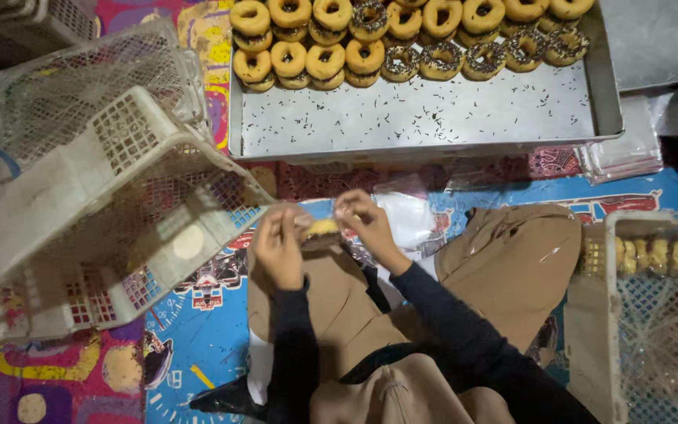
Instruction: The person sits on the floor and repeatedly picks donuts from a metal tray, places them into small clear plastic bags, and then puts the filled bags into a white plastic crate. The donuts include both plain and chocolate-sprinkled varieties.
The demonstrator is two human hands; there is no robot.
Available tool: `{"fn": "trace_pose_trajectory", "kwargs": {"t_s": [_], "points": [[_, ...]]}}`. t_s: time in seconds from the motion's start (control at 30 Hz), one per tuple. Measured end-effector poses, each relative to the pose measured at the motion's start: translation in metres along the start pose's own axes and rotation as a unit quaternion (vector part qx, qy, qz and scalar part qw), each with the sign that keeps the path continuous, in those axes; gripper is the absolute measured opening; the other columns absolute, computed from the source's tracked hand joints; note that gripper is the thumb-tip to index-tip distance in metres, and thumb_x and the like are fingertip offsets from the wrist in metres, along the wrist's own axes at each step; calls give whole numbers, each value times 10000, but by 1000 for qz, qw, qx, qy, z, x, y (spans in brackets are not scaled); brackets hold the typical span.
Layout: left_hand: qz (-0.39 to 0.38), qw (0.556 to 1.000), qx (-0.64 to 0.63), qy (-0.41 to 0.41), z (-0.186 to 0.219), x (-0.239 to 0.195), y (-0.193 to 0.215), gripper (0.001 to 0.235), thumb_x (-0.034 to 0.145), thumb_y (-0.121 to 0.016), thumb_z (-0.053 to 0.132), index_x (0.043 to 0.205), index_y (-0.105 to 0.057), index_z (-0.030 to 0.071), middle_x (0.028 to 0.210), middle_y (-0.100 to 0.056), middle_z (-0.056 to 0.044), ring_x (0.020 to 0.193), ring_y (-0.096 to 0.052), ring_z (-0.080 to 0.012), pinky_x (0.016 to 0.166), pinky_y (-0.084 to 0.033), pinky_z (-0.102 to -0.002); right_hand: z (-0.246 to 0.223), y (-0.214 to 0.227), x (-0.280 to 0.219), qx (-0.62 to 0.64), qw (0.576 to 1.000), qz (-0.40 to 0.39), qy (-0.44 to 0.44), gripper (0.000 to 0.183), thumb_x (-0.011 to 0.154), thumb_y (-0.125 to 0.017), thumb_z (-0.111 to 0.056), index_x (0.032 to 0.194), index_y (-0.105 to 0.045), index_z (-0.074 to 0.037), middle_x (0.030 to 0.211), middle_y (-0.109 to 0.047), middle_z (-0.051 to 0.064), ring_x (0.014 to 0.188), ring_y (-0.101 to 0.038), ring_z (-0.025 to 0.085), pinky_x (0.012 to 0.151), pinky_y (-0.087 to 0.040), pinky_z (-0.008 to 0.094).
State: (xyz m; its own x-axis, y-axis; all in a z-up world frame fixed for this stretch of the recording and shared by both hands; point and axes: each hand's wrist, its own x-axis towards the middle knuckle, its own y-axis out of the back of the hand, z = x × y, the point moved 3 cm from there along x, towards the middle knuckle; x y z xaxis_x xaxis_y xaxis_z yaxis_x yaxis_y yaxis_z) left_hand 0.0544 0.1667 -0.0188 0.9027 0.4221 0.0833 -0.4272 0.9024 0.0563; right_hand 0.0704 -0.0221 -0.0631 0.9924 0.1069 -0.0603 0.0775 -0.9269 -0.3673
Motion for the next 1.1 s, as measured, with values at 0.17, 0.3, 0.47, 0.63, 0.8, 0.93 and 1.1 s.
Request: {"fn": "trace_pose_trajectory", "kwargs": {"t_s": [0.17,0.3,0.47,0.63,0.8,0.93,1.1], "points": [[-17,922,359,-144,-30,-67,49,326,979,-736,276,762,-674,42,761,-677,-159,743,-652,-358,700,-521,-447,87,5,-68,-114,992,7,-46,289,986,-668,-119,721,-742,-29,908,-697,36,885,-658,131,830,-520,275],[-27,938,345,28,-56,-81,51,260,898,-745,250,764,-673,39,686,-674,-122,608,-652,-295,605,-513,-421,113,62,-91,-216,949,-23,-228,114,862,-825,-143,810,-801,-45,774,-731,43,689,-583,109,655,-477,312],[-62,962,266,5,-84,-17,-8,287,786,-864,271,820,-684,50,693,-687,-76,608,-656,-219,616,-517,-359,48,263,-11,-741,643,167,-101,364,904,-732,-376,960,-742,-16,910,-737,209,817,-718,393,708,-564,497],[-74,936,345,-6,-109,24,-89,396,710,-876,185,1012,-667,37,955,-670,-186,862,-646,-363,756,-521,-445,27,371,48,-871,420,231,107,270,851,-646,-313,927,-765,-84,940,-747,161,911,-734,355,730,-578,455],[-65,902,372,-209,-82,3,-90,480,721,-809,120,1161,-643,24,1154,-644,-195,1096,-613,-406,957,-485,-512,2,354,40,-827,535,170,27,180,958,-624,-178,864,-752,-91,877,-728,169,822,-721,339,664,-561,458],[-202,953,199,-105,-77,-41,-121,252,965,-770,189,1197,-702,118,1226,-716,-95,1202,-688,-275,1079,-552,-402,-60,295,-15,-516,835,179,-71,176,930,-742,-196,918,-783,-26,797,-679,84,692,-615,189,583,-457,342],[-311,909,-157,227,-65,-112,-203,889,910,-802,366,1586,-315,56,1485,-518,-166,1329,-530,-281,1117,-432,-431,-99,184,-73,-182,941,283,41,186,966,-739,-145,1055,-778,14,896,-719,-25,725,-545,26,620,-408,189]]}}
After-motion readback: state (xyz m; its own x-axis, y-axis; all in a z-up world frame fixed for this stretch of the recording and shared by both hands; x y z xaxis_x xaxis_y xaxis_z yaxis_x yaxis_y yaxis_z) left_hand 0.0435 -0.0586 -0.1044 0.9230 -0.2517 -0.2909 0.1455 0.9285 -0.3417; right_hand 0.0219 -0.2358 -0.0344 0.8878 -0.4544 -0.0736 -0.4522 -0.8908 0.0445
